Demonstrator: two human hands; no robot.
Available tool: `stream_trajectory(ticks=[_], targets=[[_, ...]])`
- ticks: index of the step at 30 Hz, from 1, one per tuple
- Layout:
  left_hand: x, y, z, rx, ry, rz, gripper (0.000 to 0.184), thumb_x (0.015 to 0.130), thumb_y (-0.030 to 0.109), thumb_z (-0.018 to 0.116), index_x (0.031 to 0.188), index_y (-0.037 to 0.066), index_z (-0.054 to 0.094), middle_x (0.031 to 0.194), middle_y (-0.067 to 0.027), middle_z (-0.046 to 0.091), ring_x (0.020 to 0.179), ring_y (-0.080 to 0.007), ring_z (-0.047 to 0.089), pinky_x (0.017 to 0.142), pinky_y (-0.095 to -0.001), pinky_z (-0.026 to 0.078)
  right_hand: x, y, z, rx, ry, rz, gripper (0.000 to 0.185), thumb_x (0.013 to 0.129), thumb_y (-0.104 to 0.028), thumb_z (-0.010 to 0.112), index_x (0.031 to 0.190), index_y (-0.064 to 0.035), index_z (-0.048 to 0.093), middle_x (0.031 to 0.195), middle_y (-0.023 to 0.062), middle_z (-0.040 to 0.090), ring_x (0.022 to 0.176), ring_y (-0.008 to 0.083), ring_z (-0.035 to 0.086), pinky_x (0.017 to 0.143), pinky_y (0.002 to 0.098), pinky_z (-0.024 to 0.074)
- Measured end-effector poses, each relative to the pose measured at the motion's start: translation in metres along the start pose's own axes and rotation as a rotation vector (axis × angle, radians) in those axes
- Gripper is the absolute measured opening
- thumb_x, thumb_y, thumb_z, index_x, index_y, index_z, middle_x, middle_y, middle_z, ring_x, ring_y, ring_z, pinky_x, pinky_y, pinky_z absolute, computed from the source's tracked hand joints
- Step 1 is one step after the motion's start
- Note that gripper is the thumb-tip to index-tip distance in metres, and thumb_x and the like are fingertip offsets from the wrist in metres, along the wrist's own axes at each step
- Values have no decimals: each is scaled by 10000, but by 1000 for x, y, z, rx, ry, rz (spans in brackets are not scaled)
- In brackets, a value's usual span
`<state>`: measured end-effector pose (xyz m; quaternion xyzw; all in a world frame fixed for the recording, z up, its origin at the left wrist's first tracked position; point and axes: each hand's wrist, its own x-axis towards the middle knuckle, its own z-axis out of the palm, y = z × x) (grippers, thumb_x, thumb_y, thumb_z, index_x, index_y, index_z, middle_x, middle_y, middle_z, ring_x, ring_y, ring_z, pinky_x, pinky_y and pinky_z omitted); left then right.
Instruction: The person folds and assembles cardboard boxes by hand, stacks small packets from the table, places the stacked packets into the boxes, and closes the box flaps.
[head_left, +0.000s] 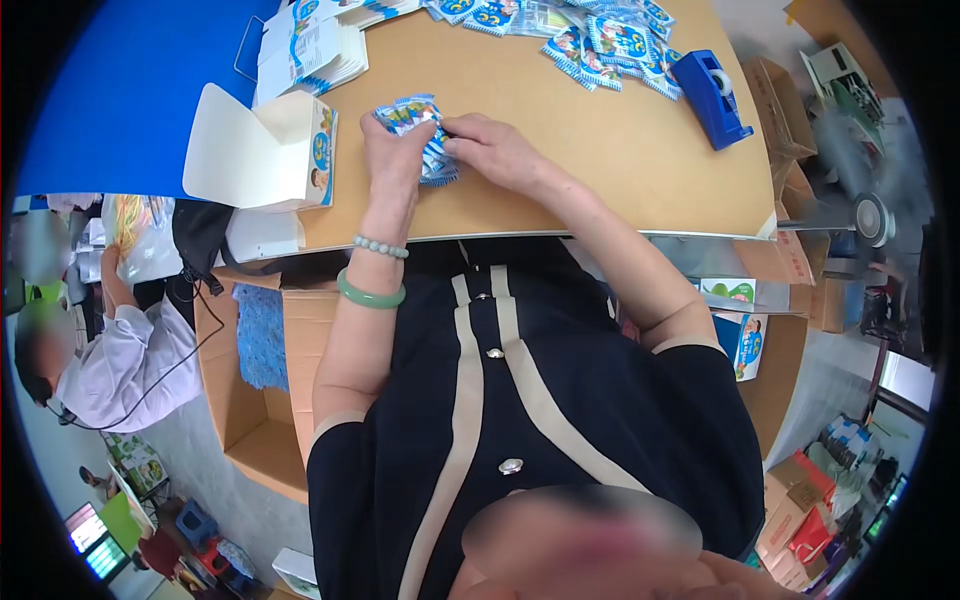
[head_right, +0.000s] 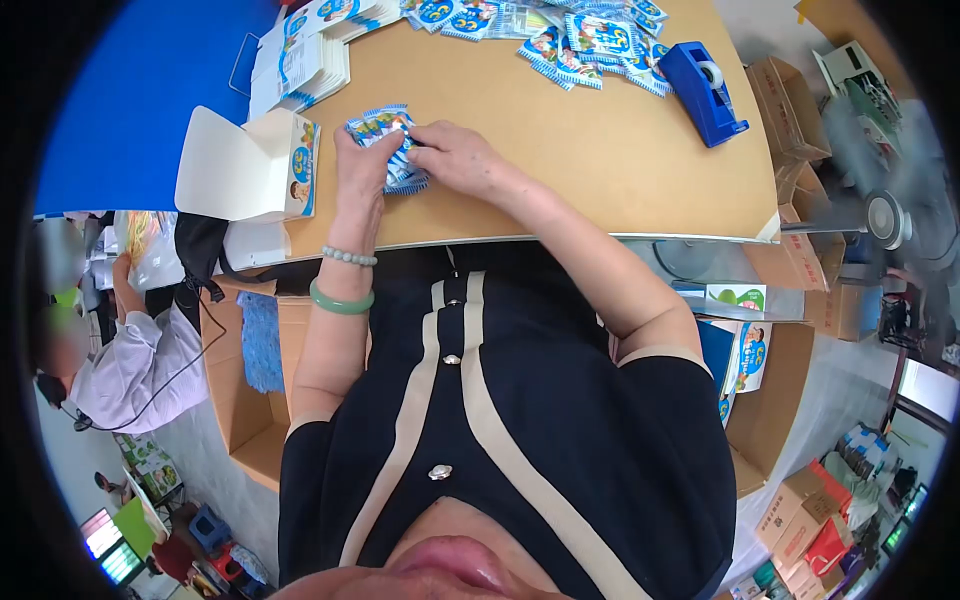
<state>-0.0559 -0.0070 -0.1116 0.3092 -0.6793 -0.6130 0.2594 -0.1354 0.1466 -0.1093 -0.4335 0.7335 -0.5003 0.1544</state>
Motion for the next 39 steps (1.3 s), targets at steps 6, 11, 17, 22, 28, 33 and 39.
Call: stream_trajectory(ticks=[6,11,17,22,28,33,39], targets=[[-5,6,0,80,48,-28,650,725,-57,768,1245,-77,378,1101,-210,612,901,-258,689,718,-333,605,4,36,-106,-992,430,258,273,890,-145,586,1133,-34,641,1095,156,667,1021,319,627,874,429,513],[-5,8,2,-7,36,-41,638,728,-74,762,1241,-76,383,1091,-216,617,892,-266,698,692,-347,616,-8,66,-122,-1331,325,211,207,906,-120,558,1083,-80,659,1082,134,659,977,304,623,835,410,524],[-27,22,-12,-154,-12,-149,666,698,-32,781,1242,-60,399,1091,-207,625,934,-241,675,749,-331,588,-47,20,-82,-923,319,118,173,887,-78,585,1040,-99,663,1092,121,662,1034,303,623,831,408,533],[-25,17,-13,-81,-7,-146,665,694,-18,794,1236,-63,412,1094,-206,626,939,-236,674,750,-328,582,-42,-2,-23,-364,422,8,167,868,-34,596,1015,-90,652,1117,111,670,1086,312,612,852,411,532],[-27,20,-3,-130,40,-95,711,686,119,837,1241,-66,433,1094,-209,635,935,-249,677,764,-349,569,-35,-20,13,-581,172,-261,178,886,-41,593,1059,-61,632,1139,103,674,1088,329,604,883,410,522],[-23,8,1,264,37,101,738,681,193,843,1241,-63,437,1080,-217,652,936,-287,688,777,-379,566,-34,-21,7,-510,124,-188,172,890,-74,609,1061,-54,615,1151,100,669,1090,325,604,905,410,513],[-18,8,1,335,3,13,733,690,183,833,1253,-53,425,1068,-217,667,963,-313,692,813,-402,559,-39,4,-40,-596,412,-77,193,877,-176,656,1037,-73,628,1208,109,643,1114,315,596,890,407,514]])
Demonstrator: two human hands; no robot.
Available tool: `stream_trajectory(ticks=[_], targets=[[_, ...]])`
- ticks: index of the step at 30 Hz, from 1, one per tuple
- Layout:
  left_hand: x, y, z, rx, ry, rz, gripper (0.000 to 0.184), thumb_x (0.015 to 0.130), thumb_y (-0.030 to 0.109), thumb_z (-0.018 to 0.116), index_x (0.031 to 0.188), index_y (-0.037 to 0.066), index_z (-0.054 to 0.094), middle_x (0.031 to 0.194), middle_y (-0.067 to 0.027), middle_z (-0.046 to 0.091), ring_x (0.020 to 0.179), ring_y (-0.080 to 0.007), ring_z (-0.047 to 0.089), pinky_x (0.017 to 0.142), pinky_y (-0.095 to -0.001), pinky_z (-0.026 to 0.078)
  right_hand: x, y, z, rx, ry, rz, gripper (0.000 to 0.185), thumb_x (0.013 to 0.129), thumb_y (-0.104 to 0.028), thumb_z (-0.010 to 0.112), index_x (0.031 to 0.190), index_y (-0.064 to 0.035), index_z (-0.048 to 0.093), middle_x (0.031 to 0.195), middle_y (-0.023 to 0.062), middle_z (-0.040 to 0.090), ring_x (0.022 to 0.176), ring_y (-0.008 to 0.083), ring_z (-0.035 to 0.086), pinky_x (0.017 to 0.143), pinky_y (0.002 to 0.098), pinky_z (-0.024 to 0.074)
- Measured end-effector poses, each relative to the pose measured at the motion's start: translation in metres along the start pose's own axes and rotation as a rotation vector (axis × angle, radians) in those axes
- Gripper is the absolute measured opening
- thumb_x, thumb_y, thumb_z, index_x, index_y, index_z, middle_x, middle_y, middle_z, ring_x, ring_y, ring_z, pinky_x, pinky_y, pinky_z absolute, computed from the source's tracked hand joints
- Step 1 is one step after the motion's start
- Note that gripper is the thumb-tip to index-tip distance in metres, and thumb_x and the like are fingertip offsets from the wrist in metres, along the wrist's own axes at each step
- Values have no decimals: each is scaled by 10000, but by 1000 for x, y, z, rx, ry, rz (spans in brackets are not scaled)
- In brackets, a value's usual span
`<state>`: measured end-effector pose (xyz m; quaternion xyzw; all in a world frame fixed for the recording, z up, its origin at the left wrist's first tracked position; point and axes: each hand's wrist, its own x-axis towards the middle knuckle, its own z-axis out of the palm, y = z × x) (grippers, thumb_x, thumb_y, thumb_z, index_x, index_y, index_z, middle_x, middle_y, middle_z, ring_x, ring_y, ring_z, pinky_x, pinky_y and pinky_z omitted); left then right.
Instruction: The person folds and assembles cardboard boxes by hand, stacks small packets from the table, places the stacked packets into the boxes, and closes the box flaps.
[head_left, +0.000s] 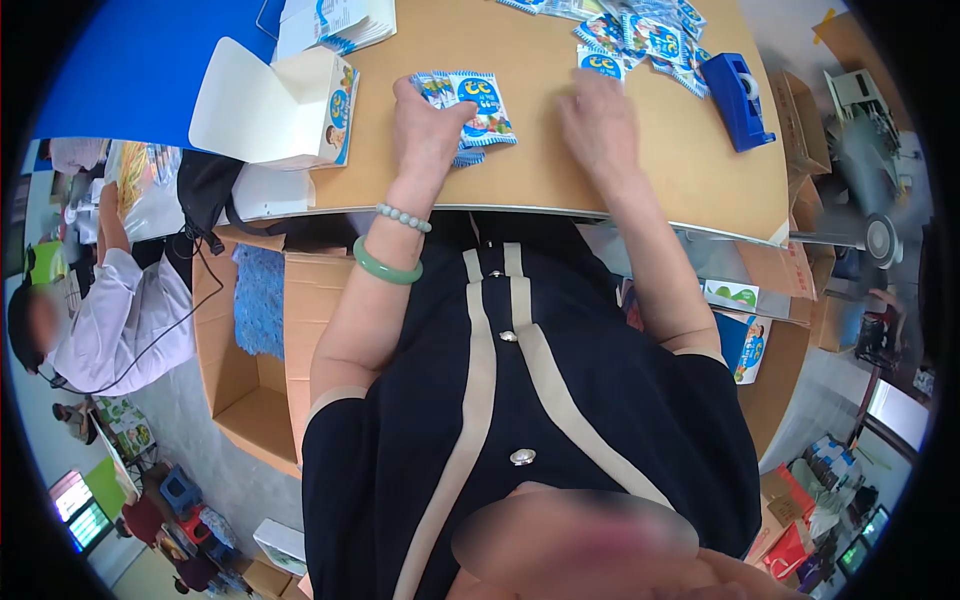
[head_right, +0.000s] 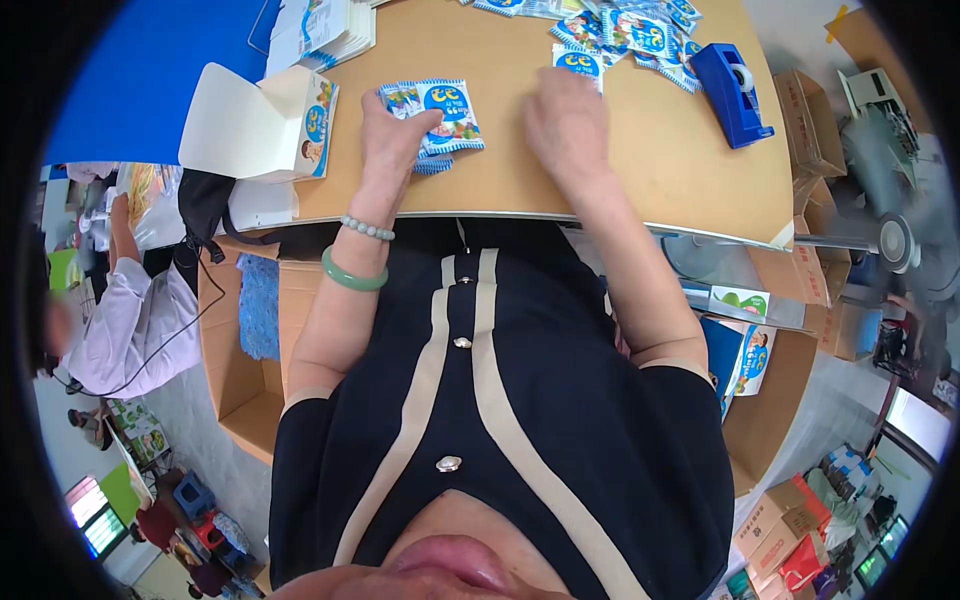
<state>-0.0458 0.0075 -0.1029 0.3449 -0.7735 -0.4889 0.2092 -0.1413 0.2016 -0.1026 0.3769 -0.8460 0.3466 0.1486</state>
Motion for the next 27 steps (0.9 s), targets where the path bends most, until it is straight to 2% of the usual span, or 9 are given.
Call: stream_trajectory(ticks=[2,7,10,13,15,18,21,24,27], targets=[[-4,5,-2,-45,-14,-64,742,693,180,829,1267,-48,418,1064,-214,672,973,-317,692,830,-407,556,12,12,-16,-543,-167,218,278,875,-237,665,1100,-76,641,1188,120,648,1101,308,609,857,405,523],[-7,13,-7,-32,-27,-91,770,692,186,831,1290,-46,405,1078,-218,669,980,-328,688,855,-405,548,22,25,-5,-764,-267,128,312,885,-286,662,1125,-87,657,1111,128,656,1057,299,624,814,413,529],[-3,-1,-2,22,13,-44,756,700,213,829,1279,-45,417,1077,-224,667,990,-335,683,852,-405,545,26,13,-9,-120,-191,355,288,910,-286,639,1126,-100,675,1090,129,643,1037,291,625,799,415,531],[-8,6,-4,62,26,-59,756,705,241,830,1274,-46,425,1080,-227,664,988,-343,681,852,-409,542,13,-34,18,165,-142,208,229,938,-253,608,1074,-95,702,1069,125,654,1010,315,631,803,406,532],[-6,10,-1,77,27,-50,756,707,256,831,1271,-47,428,1082,-228,663,987,-347,680,852,-410,540,5,-54,31,153,-142,120,222,951,-230,591,1079,-90,705,1037,123,668,977,314,644,806,393,532],[-3,8,-1,-175,47,-35,755,707,295,836,1257,-41,443,1087,-229,661,977,-360,676,845,-418,538,2,-54,39,184,-136,0,219,962,-204,576,1090,-83,707,981,123,684,930,313,660,815,378,531],[-4,7,-3,19,35,-38,759,704,301,842,1255,-35,441,1092,-220,661,977,-354,677,842,-418,539,-1,-40,34,255,-120,-27,222,957,-196,582,1101,-78,705,932,127,686,901,314,664,827,377,527],[-5,10,-2,112,7,-38,761,702,303,846,1253,-29,439,1093,-213,662,978,-347,678,839,-419,539,15,-14,17,661,-450,406,277,934,-182,614,1179,-68,673,942,134,680,946,313,659,833,382,529],[-7,11,-3,123,-8,-55,759,702,301,848,1250,-25,436,1091,-206,664,982,-337,679,834,-422,539,52,41,11,-197,-96,217,192,892,-110,605,1051,-22,667,943,140,682,898,324,663,785,402,539]])
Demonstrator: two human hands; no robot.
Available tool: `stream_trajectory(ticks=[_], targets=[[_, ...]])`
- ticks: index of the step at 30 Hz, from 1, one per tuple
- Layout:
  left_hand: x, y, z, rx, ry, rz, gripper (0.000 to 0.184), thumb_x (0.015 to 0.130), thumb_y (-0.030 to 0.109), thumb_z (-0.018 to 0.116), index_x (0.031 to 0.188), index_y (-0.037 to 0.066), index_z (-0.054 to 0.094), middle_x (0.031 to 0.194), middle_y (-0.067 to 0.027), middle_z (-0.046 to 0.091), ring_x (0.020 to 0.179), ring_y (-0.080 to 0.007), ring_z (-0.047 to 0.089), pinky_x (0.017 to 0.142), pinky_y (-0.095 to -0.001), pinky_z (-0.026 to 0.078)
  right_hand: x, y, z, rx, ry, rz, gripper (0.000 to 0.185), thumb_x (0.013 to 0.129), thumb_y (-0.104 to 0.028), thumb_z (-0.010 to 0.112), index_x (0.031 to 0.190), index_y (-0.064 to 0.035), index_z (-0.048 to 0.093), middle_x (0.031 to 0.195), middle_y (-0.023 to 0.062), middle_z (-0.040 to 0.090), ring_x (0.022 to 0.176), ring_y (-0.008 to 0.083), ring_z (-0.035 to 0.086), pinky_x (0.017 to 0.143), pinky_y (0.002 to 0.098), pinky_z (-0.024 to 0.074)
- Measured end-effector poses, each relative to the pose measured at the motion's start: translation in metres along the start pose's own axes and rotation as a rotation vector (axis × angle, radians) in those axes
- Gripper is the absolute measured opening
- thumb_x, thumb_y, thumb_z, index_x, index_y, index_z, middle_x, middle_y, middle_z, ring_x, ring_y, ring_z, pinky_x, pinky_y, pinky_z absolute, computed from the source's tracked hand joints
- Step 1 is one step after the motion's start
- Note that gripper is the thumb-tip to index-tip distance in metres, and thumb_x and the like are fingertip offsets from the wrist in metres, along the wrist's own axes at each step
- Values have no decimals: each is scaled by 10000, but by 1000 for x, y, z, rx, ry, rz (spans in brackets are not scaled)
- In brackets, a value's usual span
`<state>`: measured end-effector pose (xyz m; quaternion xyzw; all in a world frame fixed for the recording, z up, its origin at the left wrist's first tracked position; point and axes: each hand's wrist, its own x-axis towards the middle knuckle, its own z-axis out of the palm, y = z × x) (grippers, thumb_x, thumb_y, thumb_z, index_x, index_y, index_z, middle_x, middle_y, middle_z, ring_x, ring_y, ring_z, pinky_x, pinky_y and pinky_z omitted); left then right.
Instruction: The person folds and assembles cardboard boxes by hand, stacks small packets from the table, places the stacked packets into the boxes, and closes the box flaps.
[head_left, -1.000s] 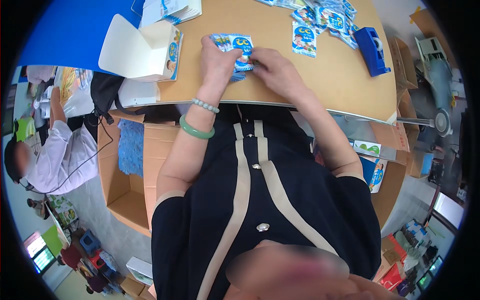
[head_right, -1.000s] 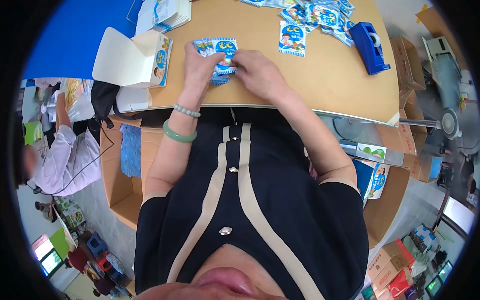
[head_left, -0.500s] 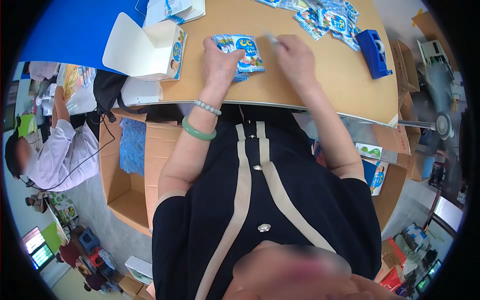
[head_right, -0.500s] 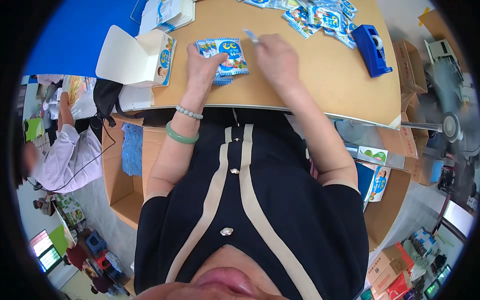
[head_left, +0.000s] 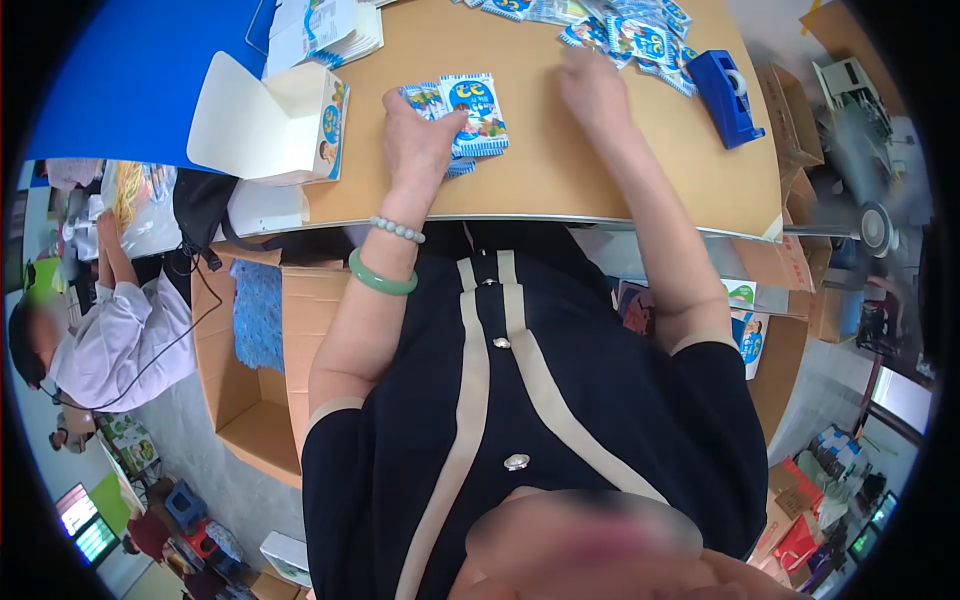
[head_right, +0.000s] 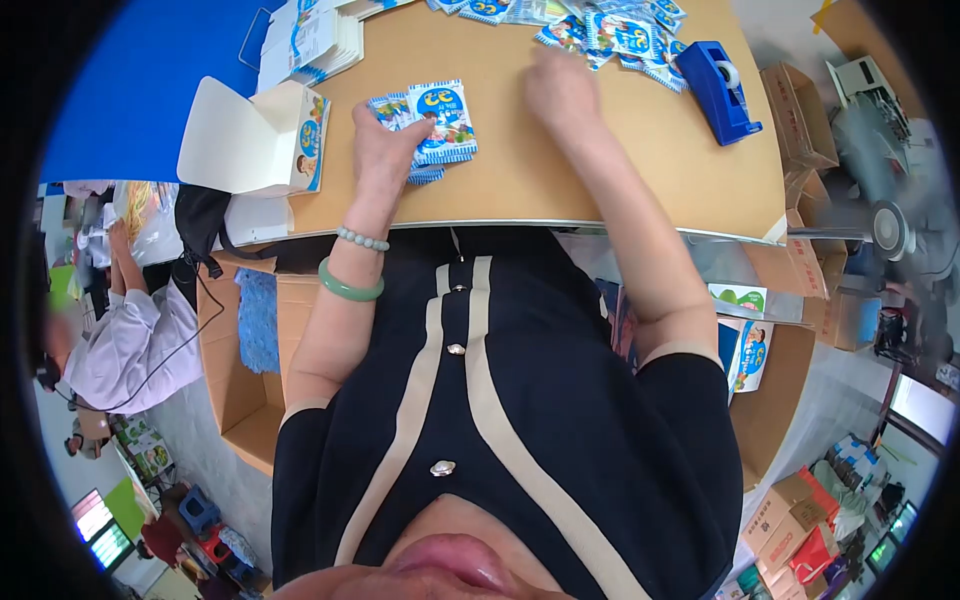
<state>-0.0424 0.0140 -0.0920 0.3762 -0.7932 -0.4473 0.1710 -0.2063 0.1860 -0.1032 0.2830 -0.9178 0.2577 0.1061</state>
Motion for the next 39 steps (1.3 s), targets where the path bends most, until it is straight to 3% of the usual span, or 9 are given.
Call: stream_trajectory(ticks=[1,6,10,15,17,26,29,33,39], targets=[[-1,1,-1,9,4,2,759,702,297,848,1251,-24,434,1090,-204,664,979,-334,680,833,-423,539,16,18,4,-334,105,-84,150,884,-93,595,995,-17,661,944,145,681,875,327,664,764,409,541],[-1,3,-3,20,18,-4,755,702,289,848,1252,-19,432,1087,-200,664,970,-329,681,830,-426,539,25,40,9,-551,163,-235,91,872,-77,576,923,-41,643,959,151,671,866,344,654,760,438,534],[-3,4,-4,2,11,-11,761,705,294,846,1258,-24,431,1083,-203,663,963,-340,680,830,-425,539,9,27,0,-284,84,-88,116,875,-92,578,955,-84,662,969,133,663,903,348,643,766,447,531],[1,-5,0,41,36,51,777,715,311,837,1274,-38,425,1087,-221,656,980,-361,669,846,-429,533,-56,-39,-7,200,167,-310,134,853,-47,608,969,-97,654,1037,103,674,962,332,645,819,431,535],[6,-15,2,-25,20,54,779,716,314,834,1277,-40,424,1104,-229,646,999,-365,662,857,-433,529,-69,-51,-2,208,48,-634,161,836,-23,619,990,-69,636,1154,123,662,1033,335,636,884,421,525],[-5,12,-3,74,1,73,794,703,314,829,1283,-42,421,1201,-248,579,1087,-374,614,898,-450,511,-68,-55,12,301,13,-536,154,844,-14,605,997,-17,606,1204,140,651,1100,352,618,951,413,506],[-6,16,-2,116,-25,60,808,689,308,839,1286,-38,419,1198,-241,576,1084,-371,612,898,-451,513,-49,-36,-8,605,-301,-324,131,873,-50,589,986,17,583,1149,158,664,1080,381,613,929,412,512],[-7,15,-5,122,-27,28,822,671,297,852,1289,-29,418,1184,-229,581,1075,-365,616,896,-452,516,11,22,-19,-252,5,-46,193,914,-171,563,984,3,610,1038,150,666,1010,347,631,868,432,523],[-6,12,-3,106,-14,30,824,661,296,856,1284,-22,420,1185,-213,585,1072,-355,621,892,-452,518,29,73,8,-624,66,-231,240,894,-254,613,1000,-39,631,1016,132,645,1005,329,627,829,476,528]])
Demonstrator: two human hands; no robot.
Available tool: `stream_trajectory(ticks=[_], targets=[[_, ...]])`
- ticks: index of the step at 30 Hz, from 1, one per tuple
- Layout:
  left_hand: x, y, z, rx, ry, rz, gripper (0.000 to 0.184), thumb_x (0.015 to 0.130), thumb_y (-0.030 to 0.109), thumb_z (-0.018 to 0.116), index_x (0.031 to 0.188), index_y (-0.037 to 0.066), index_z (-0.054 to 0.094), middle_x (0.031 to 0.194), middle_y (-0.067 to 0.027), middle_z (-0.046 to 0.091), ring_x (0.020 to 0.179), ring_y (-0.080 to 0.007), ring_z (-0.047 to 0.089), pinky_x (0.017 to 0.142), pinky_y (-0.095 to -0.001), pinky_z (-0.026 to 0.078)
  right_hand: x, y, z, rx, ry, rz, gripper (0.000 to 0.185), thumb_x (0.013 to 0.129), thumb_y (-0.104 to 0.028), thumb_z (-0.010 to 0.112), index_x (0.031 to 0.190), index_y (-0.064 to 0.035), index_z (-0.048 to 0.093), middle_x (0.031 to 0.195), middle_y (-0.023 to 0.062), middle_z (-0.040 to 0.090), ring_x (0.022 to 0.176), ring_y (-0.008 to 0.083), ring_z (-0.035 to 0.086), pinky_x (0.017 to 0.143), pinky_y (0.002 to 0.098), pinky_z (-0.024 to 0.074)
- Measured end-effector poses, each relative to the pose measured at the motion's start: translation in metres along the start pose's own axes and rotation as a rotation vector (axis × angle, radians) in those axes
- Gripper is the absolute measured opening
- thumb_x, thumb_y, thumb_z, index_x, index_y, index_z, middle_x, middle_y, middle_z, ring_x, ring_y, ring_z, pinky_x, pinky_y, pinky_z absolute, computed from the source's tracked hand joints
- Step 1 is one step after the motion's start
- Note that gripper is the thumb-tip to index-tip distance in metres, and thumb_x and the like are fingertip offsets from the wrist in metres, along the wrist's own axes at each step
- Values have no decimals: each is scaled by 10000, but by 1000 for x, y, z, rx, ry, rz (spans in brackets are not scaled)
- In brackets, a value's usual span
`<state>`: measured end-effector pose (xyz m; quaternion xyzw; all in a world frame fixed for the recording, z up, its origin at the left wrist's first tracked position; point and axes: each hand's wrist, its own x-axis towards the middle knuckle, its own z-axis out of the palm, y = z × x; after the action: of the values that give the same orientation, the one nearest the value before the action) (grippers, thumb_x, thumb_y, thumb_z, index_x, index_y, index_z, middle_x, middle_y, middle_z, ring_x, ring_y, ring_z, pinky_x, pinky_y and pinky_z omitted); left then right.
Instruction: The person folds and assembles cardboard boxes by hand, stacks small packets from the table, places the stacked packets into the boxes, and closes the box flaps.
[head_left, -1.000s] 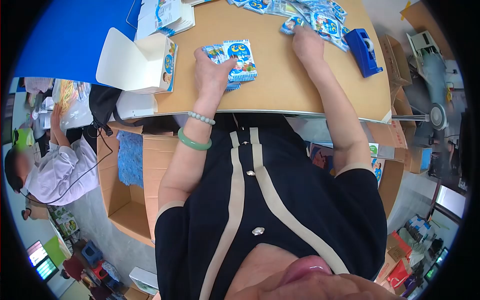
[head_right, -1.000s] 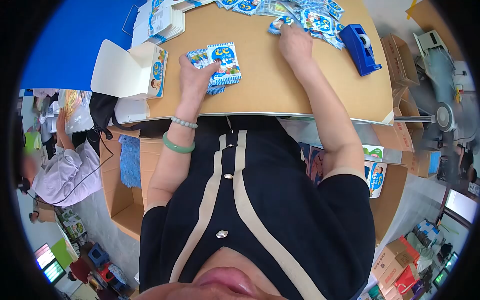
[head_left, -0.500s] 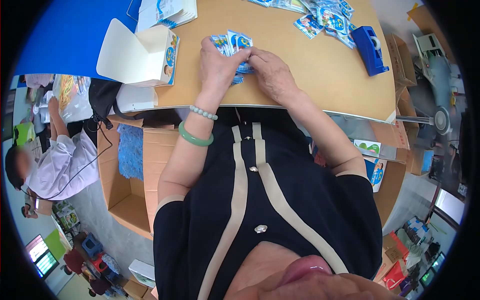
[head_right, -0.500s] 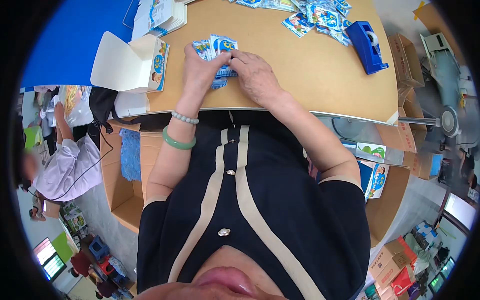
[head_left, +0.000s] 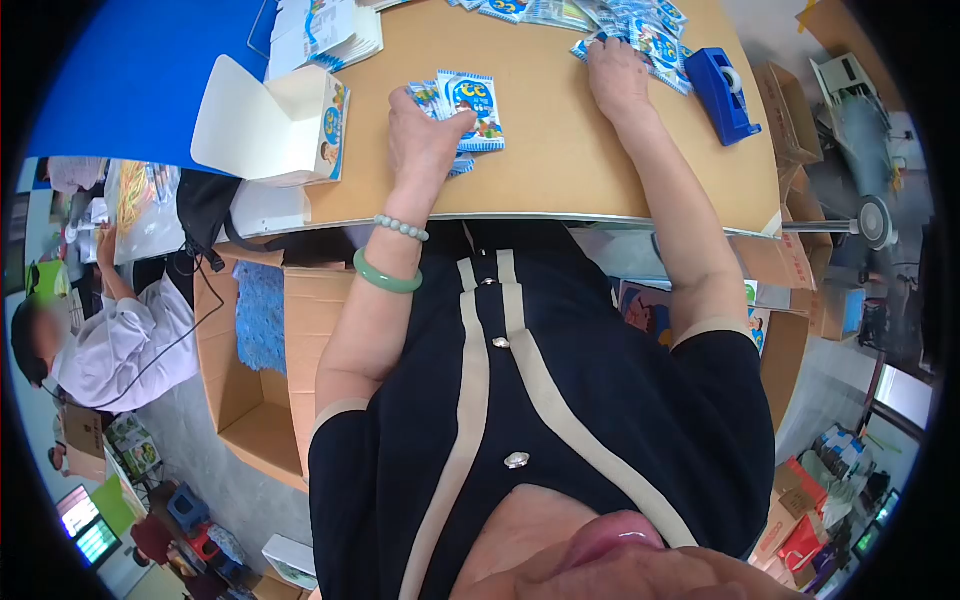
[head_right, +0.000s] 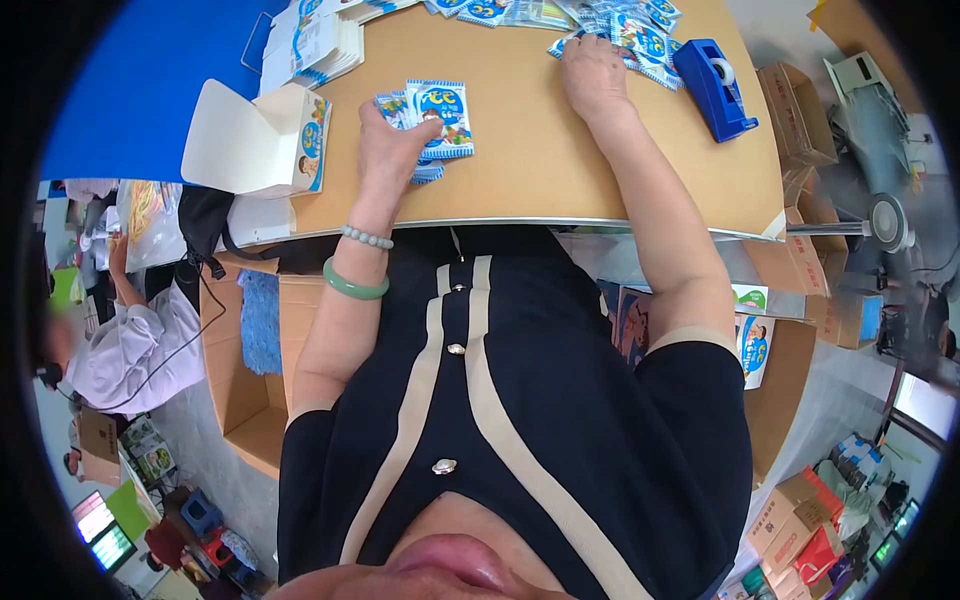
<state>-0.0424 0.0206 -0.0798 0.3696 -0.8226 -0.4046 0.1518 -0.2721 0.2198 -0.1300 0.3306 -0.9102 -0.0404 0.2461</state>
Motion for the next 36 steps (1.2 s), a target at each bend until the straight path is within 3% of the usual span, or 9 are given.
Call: stream_trajectory(ticks=[3,10,15,19,25,27,30,33,36], targets=[[0,3,0,-2,-4,-27,820,658,301,857,1275,-24,425,1179,-208,590,1072,-354,622,892,-453,517,4,-6,-11,13,-22,-43,278,885,-311,640,1009,-62,635,1008,135,633,1000,329,623,811,489,529],[1,3,0,-44,-31,-21,784,665,304,845,1250,-25,440,1168,-207,600,1067,-354,626,886,-451,518,1,-25,-27,37,18,173,364,903,-422,622,1007,-73,638,988,189,640,999,353,625,828,486,533],[-1,-1,-1,-87,-22,-19,750,677,295,832,1237,-27,449,1168,-208,605,1050,-353,634,878,-449,518,5,-23,-23,126,69,134,331,917,-376,605,1003,-59,638,944,213,649,929,386,653,781,505,543],[-5,6,-6,-51,-11,-32,741,681,295,828,1233,-30,454,1160,-209,611,1041,-349,640,876,-449,518,2,-22,-13,-176,-26,6,237,930,-305,576,961,-77,634,888,195,660,829,366,682,699,498,548],[-7,8,-9,-15,-25,-23,748,677,308,830,1232,-33,462,1142,-208,623,1041,-345,644,878,-450,516,-36,-84,-84,458,38,99,102,929,-178,552,864,-104,579,911,128,677,811,319,687,660,466,541],[-7,8,-6,29,-11,-24,755,675,326,836,1222,-42,468,1143,-218,624,1048,-356,641,884,-450,514,-51,-119,-99,628,-45,-59,56,929,-136,561,915,-83,574,995,123,678,880,329,674,707,455,540],[6,-2,2,-35,-2,16,763,673,339,845,1212,-52,472,1134,-228,629,1040,-358,645,878,-442,516,-64,-148,-93,758,144,-115,85,920,-127,598,976,-68,577,1066,127,669,958,330,652,773,433,541],[18,-16,2,-209,-9,65,770,669,347,854,1200,-63,475,1117,-237,638,1015,-351,656,861,-429,523,-63,-144,-96,806,91,-110,146,905,-130,629,1021,-52,586,1086,146,663,998,337,642,817,425,539],[31,-10,-2,-392,-162,-50,777,670,345,866,1189,-79,473,1068,-240,655,957,-331,670,818,-397,536,-67,-139,-97,842,93,-105,196,895,-143,653,1054,-43,595,1104,156,661,1026,340,637,852,419,537]])
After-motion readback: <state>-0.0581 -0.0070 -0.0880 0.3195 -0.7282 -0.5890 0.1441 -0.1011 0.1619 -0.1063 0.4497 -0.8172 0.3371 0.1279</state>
